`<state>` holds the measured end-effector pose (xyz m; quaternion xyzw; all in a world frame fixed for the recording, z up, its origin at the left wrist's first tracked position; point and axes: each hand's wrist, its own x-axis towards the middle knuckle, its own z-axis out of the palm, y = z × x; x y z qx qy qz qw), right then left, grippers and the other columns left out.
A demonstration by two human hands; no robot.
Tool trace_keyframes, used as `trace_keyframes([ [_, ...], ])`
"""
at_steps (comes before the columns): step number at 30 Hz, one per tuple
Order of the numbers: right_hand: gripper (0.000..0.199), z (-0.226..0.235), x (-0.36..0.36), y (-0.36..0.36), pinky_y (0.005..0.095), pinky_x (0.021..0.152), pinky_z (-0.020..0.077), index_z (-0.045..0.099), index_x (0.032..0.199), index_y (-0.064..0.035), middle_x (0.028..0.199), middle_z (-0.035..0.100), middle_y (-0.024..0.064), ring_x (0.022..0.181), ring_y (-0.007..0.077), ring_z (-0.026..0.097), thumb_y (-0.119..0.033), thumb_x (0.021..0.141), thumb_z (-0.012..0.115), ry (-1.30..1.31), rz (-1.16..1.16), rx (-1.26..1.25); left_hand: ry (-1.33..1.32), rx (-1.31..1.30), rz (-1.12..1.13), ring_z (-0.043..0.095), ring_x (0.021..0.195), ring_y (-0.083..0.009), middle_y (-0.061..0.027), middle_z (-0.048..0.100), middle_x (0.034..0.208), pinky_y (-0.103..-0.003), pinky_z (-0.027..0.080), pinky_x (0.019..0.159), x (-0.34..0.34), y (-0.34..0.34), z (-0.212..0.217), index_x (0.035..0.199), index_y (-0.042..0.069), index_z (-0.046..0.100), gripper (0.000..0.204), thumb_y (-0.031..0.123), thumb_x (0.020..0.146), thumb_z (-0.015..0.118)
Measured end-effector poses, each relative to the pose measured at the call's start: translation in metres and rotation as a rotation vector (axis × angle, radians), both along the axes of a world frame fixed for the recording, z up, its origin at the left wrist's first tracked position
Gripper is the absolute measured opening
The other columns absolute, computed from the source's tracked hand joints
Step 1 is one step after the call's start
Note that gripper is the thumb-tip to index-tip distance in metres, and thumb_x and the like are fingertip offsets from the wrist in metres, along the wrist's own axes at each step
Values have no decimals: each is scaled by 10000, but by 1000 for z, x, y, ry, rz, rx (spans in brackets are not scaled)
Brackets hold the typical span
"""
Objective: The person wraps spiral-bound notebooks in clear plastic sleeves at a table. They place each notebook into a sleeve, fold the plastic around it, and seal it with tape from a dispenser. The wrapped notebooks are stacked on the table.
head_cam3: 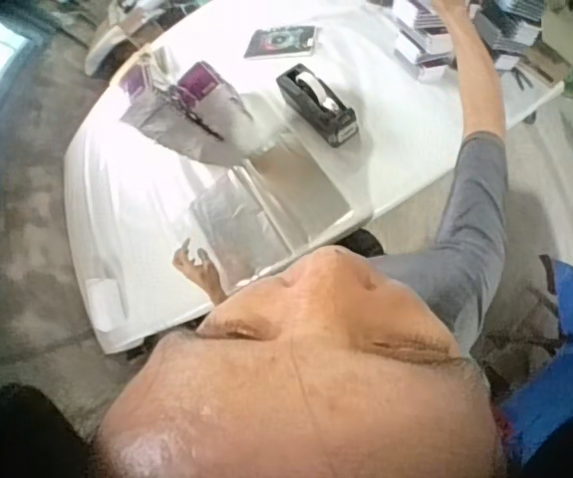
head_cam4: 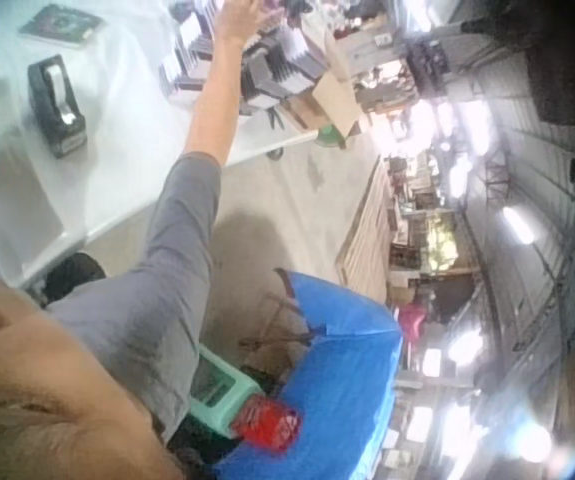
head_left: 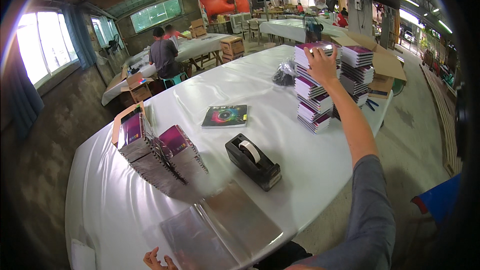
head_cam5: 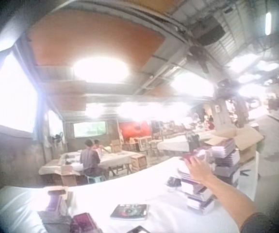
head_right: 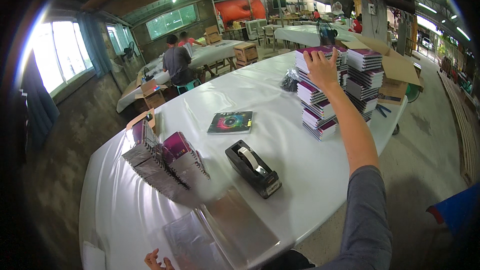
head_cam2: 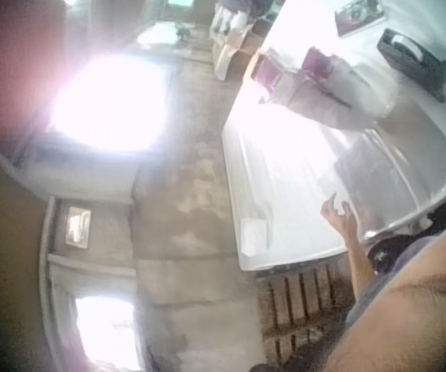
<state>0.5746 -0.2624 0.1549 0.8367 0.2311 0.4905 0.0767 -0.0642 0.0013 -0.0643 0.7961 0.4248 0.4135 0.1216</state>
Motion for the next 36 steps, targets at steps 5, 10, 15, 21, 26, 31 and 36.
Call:
trace_keyframes([
  [5, 864, -3, 7, -1, 629, 1029, 181, 378, 1406, -227, 1046, 545, -1, 1035, 139, 535, -308, 635, 760, -77, 18, -20, 4, 59, -17, 481, 955, -297, -146, 484, 1056, -377, 415, 699, 5, 0, 5, 1136, 93, 606, 386, 55, 752, 628],
  [10, 935, -7, 7, 0, 668, 967, 251, 267, 1447, -316, 1074, 504, -3, 1038, 146, 514, -266, 658, 766, -221, 40, -16, 17, 95, -9, 479, 954, -315, -161, 487, 1044, -389, 412, 704, 9, 2, -1, 1137, 90, 605, 392, 51, 749, 630],
  [15, 940, -13, 10, 1, 641, 968, 255, 328, 1421, -248, 1087, 507, -14, 1050, 139, 509, -320, 617, 811, -193, 60, 91, 28, 72, -17, 478, 957, -332, -176, 486, 1031, -409, 410, 750, 4, 5, -13, 1133, 81, 603, 389, 60, 746, 635],
  [21, 728, -2, 14, -4, 609, 1000, 228, 548, 1173, -150, 1011, 519, -46, 986, 101, 526, -401, 548, 824, -246, 108, -83, 39, -57, 8, 476, 992, -342, -186, 481, 1038, -434, 414, 819, 3, 3, -27, 1116, 51, 596, 362, 61, 755, 621],
  [26, 701, 22, -4, -4, 594, 1013, 207, 581, 1113, -139, 942, 530, -41, 917, 103, 549, -441, 526, 817, -314, 178, -163, -1, -92, 28, 470, 1031, -351, -191, 481, 1067, -448, 412, 851, 12, -4, -21, 1138, 38, 576, 372, 63, 768, 607],
  [31, 700, 44, -70, 2, 593, 1014, 193, 594, 1091, -152, 946, 575, -50, 926, 94, 569, -470, 508, 815, -385, 367, -126, 60, 22, -56, 467, 1053, -356, -201, 468, 1119, -457, 419, 865, 18, -2, 10, 1179, 35, 547, 426, 73, 761, 623],
  [36, 639, 46, -202, 29, 600, 1041, 127, 620, 1129, -129, 982, 652, -24, 859, 127, 620, -609, 710, 660, -307, 760, -24, -167, -78, -235, 445, 1159, -386, -229, 446, 1246, -456, 408, 953, 39, -15, 48, 1258, 60, 525, 577, 130, 725, 735],
])
